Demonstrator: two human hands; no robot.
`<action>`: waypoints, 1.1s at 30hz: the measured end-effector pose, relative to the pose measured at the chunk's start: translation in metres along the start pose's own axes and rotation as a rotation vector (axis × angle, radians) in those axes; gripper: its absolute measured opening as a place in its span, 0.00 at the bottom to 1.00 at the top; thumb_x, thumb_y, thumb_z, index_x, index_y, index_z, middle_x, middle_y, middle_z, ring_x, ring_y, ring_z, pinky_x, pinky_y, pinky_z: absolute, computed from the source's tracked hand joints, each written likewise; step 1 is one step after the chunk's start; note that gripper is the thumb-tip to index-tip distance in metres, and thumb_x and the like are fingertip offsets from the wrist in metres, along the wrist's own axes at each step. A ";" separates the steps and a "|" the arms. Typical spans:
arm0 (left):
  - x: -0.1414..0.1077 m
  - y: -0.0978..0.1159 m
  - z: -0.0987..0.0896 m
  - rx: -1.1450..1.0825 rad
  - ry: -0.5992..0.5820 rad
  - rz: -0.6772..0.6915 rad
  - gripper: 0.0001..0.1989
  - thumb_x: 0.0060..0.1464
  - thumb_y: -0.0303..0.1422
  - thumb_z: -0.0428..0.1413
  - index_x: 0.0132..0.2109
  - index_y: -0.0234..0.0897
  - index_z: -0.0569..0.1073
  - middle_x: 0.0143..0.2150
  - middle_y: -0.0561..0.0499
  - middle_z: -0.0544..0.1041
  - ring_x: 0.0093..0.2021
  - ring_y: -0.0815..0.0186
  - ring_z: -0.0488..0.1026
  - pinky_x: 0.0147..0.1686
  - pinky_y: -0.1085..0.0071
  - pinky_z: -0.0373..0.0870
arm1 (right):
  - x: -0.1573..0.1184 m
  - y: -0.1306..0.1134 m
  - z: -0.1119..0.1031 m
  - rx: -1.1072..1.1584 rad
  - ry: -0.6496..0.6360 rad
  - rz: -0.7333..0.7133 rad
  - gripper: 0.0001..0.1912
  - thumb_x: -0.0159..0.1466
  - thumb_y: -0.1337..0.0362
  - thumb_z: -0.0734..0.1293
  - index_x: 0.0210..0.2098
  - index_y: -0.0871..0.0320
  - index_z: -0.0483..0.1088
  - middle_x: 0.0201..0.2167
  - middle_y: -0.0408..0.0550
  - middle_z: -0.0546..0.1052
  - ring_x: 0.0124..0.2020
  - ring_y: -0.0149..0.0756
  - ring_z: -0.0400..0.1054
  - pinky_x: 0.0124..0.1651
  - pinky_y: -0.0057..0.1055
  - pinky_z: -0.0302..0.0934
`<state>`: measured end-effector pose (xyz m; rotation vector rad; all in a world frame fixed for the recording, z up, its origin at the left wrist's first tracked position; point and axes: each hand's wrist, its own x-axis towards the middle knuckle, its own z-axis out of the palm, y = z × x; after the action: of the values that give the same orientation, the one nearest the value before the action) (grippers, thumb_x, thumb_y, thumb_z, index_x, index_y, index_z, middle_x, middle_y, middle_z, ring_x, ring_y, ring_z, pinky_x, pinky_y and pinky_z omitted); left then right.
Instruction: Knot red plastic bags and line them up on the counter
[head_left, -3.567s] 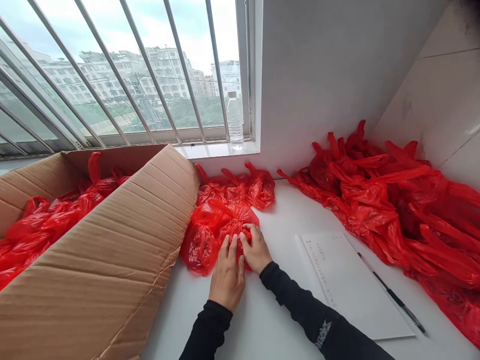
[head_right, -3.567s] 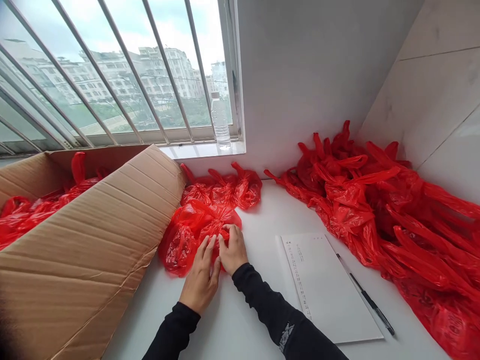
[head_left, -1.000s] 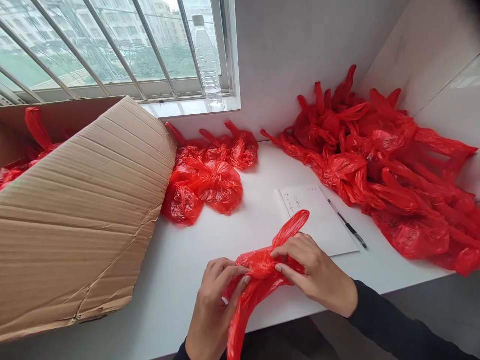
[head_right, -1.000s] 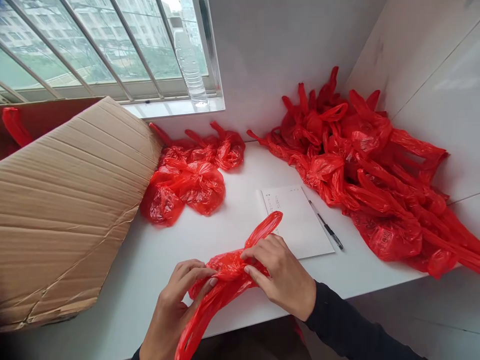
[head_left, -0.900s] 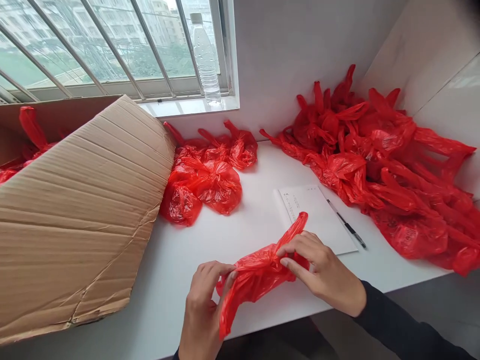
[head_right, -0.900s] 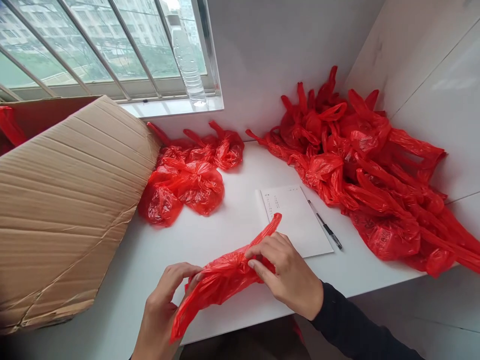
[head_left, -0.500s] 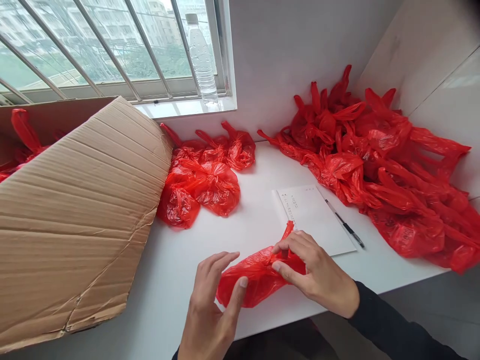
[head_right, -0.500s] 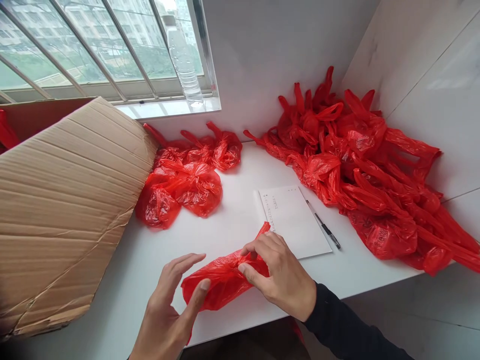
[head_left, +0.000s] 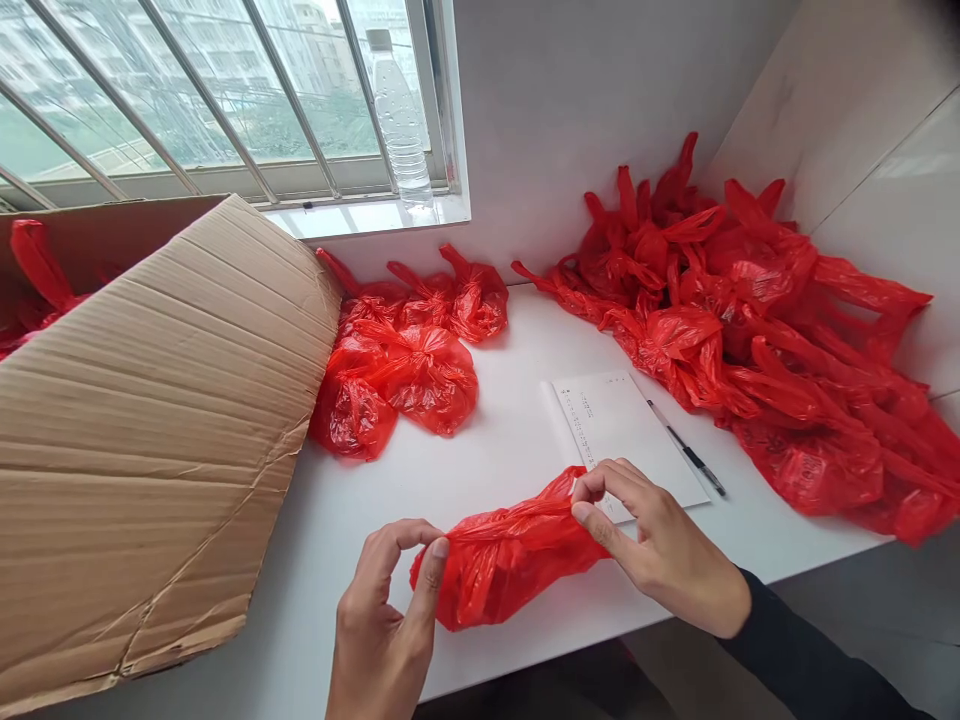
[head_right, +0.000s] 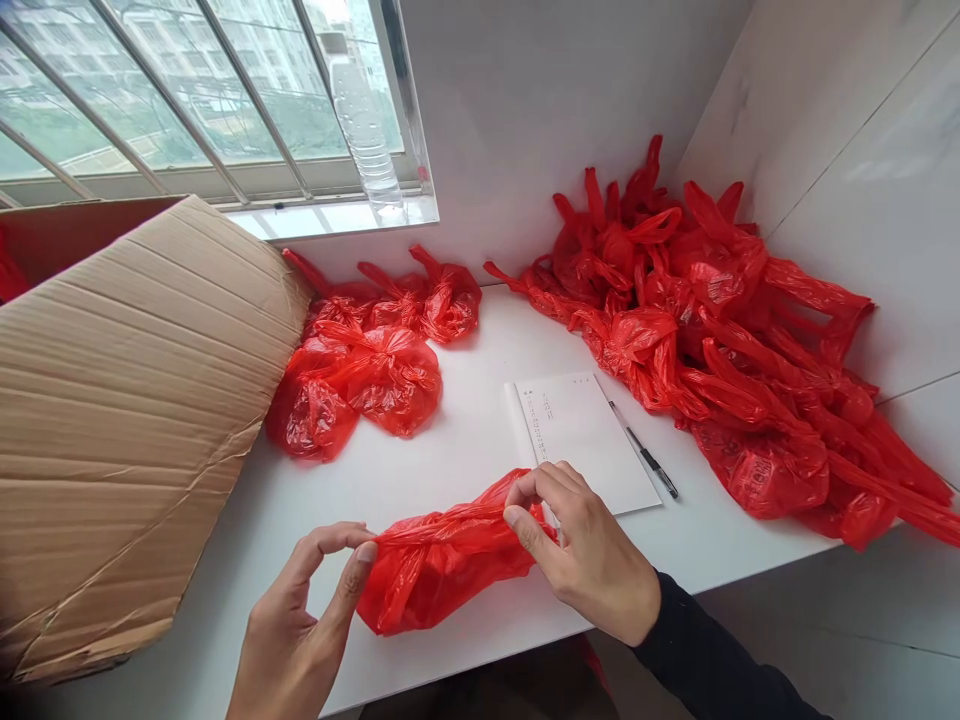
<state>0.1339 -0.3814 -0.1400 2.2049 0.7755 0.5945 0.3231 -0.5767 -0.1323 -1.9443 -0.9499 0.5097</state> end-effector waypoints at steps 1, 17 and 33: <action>0.000 0.001 0.000 0.004 -0.020 0.018 0.06 0.64 0.40 0.55 0.46 0.48 0.72 0.45 0.55 0.76 0.46 0.65 0.73 0.45 0.70 0.71 | 0.000 -0.001 0.001 0.010 -0.005 0.005 0.06 0.72 0.60 0.61 0.38 0.51 0.66 0.37 0.42 0.72 0.43 0.39 0.64 0.42 0.37 0.59; -0.001 0.008 -0.004 -0.089 0.045 -0.053 0.06 0.63 0.39 0.56 0.44 0.45 0.73 0.42 0.54 0.77 0.44 0.66 0.75 0.42 0.72 0.72 | 0.001 -0.002 0.000 0.265 0.072 0.143 0.11 0.72 0.52 0.61 0.41 0.51 0.66 0.36 0.43 0.70 0.37 0.38 0.65 0.40 0.35 0.62; -0.004 0.032 -0.020 -0.437 0.218 -0.170 0.09 0.61 0.43 0.59 0.43 0.45 0.77 0.38 0.54 0.79 0.40 0.69 0.78 0.39 0.82 0.76 | 0.003 -0.007 -0.003 0.532 0.183 0.095 0.12 0.72 0.50 0.61 0.39 0.51 0.65 0.28 0.40 0.67 0.28 0.33 0.62 0.29 0.27 0.61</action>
<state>0.1305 -0.3925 -0.1042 1.6771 0.8427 0.8391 0.3242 -0.5735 -0.1243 -1.5244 -0.5371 0.5616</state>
